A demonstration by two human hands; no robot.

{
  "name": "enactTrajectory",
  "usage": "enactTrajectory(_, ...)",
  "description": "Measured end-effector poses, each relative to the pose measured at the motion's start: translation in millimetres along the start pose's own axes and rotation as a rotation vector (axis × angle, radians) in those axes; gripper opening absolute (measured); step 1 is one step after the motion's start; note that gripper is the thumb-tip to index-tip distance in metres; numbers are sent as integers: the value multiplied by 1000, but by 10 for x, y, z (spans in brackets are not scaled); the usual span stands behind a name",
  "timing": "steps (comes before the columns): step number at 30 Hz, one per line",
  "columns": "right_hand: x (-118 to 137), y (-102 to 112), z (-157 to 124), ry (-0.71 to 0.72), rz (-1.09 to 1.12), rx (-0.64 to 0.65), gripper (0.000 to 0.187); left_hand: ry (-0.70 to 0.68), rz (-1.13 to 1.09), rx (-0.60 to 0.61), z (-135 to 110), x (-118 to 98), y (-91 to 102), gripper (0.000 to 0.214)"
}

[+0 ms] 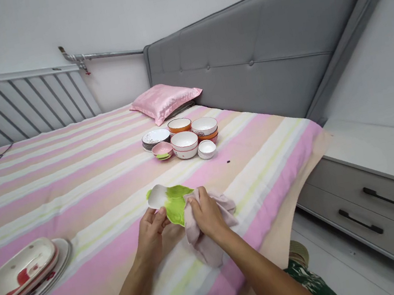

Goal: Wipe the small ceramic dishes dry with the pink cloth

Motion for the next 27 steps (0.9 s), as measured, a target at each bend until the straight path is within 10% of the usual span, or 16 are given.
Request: enactTrajectory(27,155,-144,-52,100,129,231,16,82,-20,-75,-7,36,59,26)
Point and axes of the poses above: each hand's wrist, its own z-axis towards the middle knuckle, its own y-axis out of the back of the hand, x = y × z, the point moved 9 cm from there along z, towards the middle knuckle, and after that the axes turned 6 degrees about y, right-handed, at the moved point
